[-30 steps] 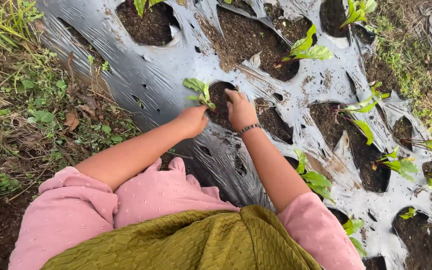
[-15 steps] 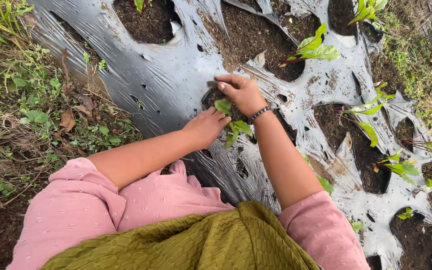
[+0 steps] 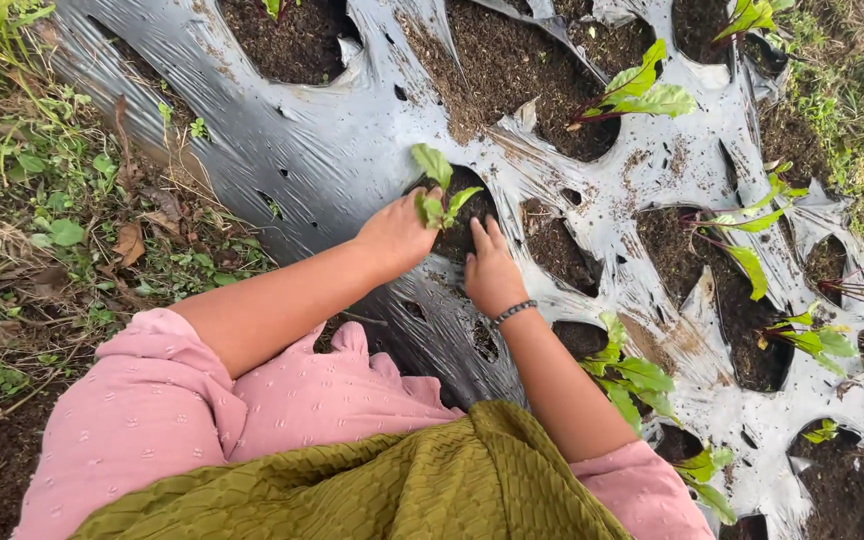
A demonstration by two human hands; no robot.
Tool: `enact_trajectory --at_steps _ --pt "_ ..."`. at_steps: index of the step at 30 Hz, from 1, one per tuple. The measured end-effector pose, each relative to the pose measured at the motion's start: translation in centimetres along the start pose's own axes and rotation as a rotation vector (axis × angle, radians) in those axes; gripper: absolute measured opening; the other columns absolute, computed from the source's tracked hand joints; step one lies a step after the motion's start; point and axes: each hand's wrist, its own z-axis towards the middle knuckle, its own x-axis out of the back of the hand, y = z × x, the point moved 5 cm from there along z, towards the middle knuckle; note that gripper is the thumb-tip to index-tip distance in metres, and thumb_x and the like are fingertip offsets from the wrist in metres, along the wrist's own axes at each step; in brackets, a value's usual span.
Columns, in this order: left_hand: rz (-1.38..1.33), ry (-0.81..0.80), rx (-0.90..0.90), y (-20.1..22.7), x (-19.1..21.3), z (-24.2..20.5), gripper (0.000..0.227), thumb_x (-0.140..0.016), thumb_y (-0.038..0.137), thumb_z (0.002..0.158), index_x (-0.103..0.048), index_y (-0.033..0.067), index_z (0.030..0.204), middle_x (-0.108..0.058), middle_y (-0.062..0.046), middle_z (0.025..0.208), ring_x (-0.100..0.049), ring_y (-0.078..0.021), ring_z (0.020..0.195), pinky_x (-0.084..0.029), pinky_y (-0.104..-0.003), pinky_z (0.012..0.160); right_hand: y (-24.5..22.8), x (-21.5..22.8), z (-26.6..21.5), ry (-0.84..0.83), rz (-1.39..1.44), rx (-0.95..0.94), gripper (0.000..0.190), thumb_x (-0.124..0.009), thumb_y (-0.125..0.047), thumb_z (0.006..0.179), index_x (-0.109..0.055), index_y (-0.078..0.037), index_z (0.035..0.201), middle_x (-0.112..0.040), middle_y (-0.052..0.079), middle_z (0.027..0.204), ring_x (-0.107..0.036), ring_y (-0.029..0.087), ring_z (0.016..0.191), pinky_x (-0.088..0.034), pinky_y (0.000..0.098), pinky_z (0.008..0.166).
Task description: Planting small seedlings into pre-cut holes in a plastic-covered garden bed and firming the soil by hand.
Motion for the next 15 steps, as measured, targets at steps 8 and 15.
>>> enact_trajectory --at_steps 8,15 --pt "0.077 -0.226 0.054 3.1 4.9 2.1 0.051 -0.038 0.004 0.105 -0.042 -0.0053 0.156 -0.019 -0.027 0.171 -0.032 -0.0482 0.151 -0.046 -0.052 0.115 3.2 -2.4 13.4 -0.007 -0.413 -0.036 0.049 -0.051 -0.005 0.093 -0.047 0.006 0.140 -0.057 0.023 0.134 -0.056 0.034 0.130 -0.043 0.0442 0.117" --pt "-0.015 -0.281 -0.019 3.1 4.9 0.2 0.044 -0.050 0.007 0.104 -0.051 -0.0003 0.148 -0.029 -0.024 0.167 -0.037 -0.0437 0.151 -0.049 -0.049 0.114 3.8 -1.0 14.7 0.048 0.010 0.251 0.035 -0.056 -0.013 0.091 -0.070 -0.004 0.122 -0.071 0.026 0.111 -0.066 0.047 0.111 -0.051 0.0538 0.103"
